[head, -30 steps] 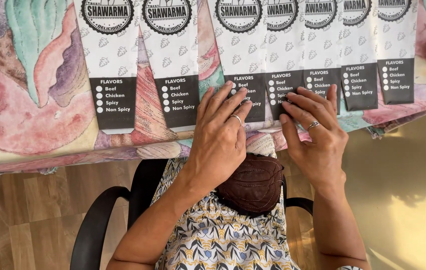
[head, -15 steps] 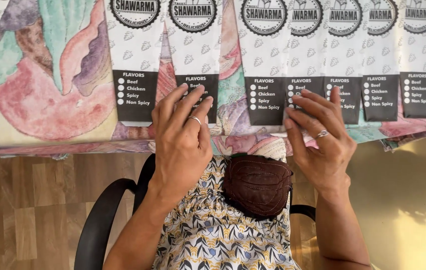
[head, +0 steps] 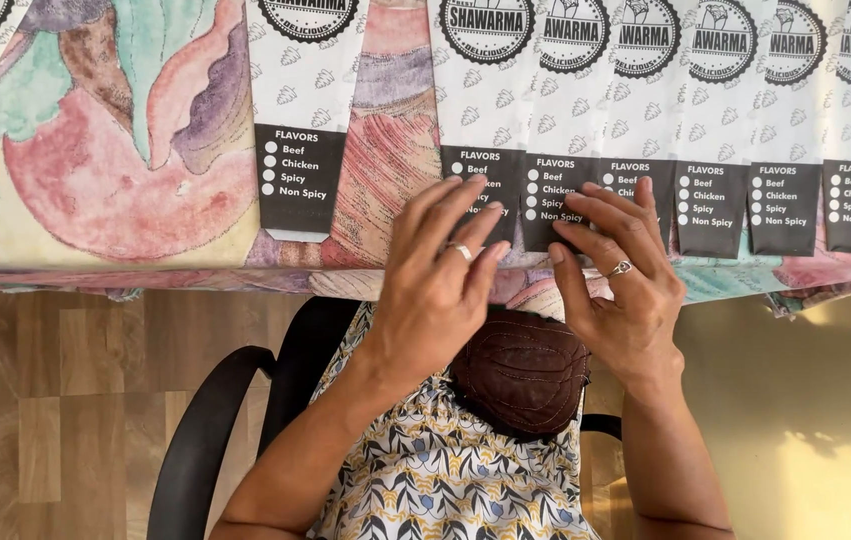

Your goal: The person assembles shawarma food packages by folding paper wrappers and attaching black flavor labels. They handle multiple wrappers, align and press the labels, and stack completed packages on the table.

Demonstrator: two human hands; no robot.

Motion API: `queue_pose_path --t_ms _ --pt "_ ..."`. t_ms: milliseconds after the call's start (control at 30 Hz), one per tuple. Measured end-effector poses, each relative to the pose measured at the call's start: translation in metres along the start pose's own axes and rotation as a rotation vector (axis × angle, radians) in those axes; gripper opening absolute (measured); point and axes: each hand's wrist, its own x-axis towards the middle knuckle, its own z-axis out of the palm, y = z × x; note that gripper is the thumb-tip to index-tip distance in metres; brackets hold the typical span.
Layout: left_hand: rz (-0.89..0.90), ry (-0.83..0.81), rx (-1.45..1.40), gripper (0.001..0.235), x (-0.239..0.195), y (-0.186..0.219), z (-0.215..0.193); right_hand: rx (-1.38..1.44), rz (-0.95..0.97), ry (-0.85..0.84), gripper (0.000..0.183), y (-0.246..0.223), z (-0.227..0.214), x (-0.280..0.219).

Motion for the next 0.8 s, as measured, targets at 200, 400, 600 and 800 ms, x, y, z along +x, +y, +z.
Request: queue_pose_path --t_ms 200,400,600,800 --pt "0.076 -0.036 -0.099 0.031 -0.007 -0.018 -0.024 0.094 -0.154 -0.067 0.016 -0.011 0.01 0.016" --pt "0.127 -0.008 -0.165 0.019 -0.006 -0.018 -0.028 0.173 -0.178 -0.149 0.012 -0.014 0.014 0.025" --pt "0.132 0.008 -0.17 0.017 -0.007 -0.021 -0.026 0.229 -0.17 -0.145 0.007 -0.011 0.013 0.028" --pt "0.113 0.039 -0.126 0.014 0.002 -0.014 -0.024 0.226 -0.125 -0.113 0.004 -0.014 0.016 0.032"
